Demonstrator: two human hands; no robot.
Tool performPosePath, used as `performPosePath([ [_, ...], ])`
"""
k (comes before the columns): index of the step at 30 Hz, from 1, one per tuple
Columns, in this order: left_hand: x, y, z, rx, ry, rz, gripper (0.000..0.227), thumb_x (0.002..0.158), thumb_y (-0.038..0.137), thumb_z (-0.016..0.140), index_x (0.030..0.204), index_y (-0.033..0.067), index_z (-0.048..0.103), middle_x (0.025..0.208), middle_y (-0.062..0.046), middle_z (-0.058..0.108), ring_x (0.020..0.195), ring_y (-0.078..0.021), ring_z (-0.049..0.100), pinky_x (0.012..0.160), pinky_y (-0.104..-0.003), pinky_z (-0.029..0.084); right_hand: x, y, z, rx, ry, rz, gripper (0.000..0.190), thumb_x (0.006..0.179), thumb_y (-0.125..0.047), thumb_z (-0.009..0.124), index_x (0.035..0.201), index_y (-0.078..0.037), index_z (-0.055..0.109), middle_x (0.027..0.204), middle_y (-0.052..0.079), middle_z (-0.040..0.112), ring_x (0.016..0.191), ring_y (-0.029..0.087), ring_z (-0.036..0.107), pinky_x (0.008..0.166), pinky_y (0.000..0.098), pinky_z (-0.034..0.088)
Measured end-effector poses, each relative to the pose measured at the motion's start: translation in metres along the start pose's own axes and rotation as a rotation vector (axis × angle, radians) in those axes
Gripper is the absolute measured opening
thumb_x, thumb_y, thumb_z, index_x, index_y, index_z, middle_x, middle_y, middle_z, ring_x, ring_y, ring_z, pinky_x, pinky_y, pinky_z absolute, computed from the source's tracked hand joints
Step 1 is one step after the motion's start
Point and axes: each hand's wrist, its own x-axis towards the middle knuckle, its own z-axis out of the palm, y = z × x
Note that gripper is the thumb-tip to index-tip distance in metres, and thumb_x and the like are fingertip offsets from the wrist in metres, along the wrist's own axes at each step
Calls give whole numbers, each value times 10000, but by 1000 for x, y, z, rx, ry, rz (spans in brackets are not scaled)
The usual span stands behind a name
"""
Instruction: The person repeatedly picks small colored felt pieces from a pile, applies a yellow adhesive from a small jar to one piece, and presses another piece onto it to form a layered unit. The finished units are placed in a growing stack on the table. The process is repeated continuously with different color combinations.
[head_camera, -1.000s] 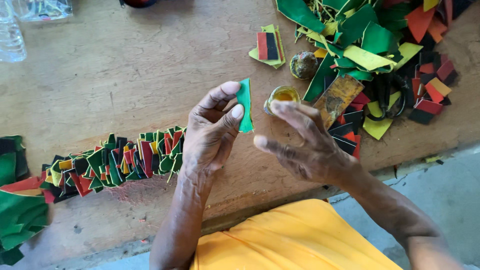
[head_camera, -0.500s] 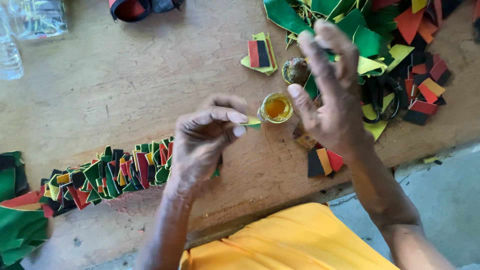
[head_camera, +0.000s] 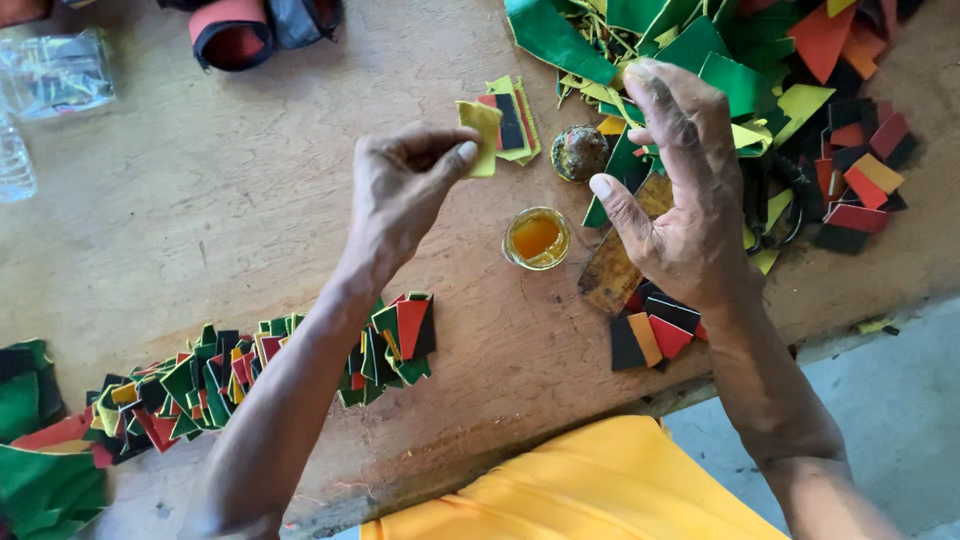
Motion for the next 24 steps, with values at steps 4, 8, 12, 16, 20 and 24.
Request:
performPosePath([
  [4,23,-12,13,-62,-40,63,283,857,0,789,1139,15,775,900,-19,696,750,-67,656,660,-200,565,-1,7,0,7,8,-3,626,1072,-102,768,1576,-106,396,1533,132,429,1373,258,519,1023,317,605],
  [8,40,-17,21,118,20,33,337,807,32,820,1136,52,752,893,-7,762,753,-55,705,693,-195,624,-3,14,-1,11,16,6,626,1084,-125,771,1582,-99,393,1528,132,430,1363,247,526,1035,318,605],
  [12,46,-23,24,221,60,53,338,801,41,836,1128,56,748,886,-5,764,770,-52,703,711,-191,621,-6,19,-3,-10,8,31,625,1088,-138,780,1586,-95,405,1532,130,436,1370,244,526,1034,313,604],
  [16,49,-29,26,260,57,86,331,816,41,829,1137,51,749,884,-2,770,769,-52,708,712,-202,616,-10,22,-3,2,10,50,622,1096,-135,782,1592,-97,410,1539,125,438,1383,240,531,1040,304,609],
  [20,51,-30,31,321,90,97,348,799,33,838,1137,67,763,850,-5,765,735,-61,695,693,-213,607,-7,21,-4,-3,10,49,617,1095,-137,789,1588,-101,419,1539,123,439,1382,238,531,1037,301,608],
  [24,49,-27,37,435,83,182,382,793,15,828,1162,70,748,909,-12,722,756,-89,684,751,-262,602,-6,19,-5,8,15,52,630,1062,-121,779,1591,-100,438,1513,134,444,1364,253,529,1022,321,600],
])
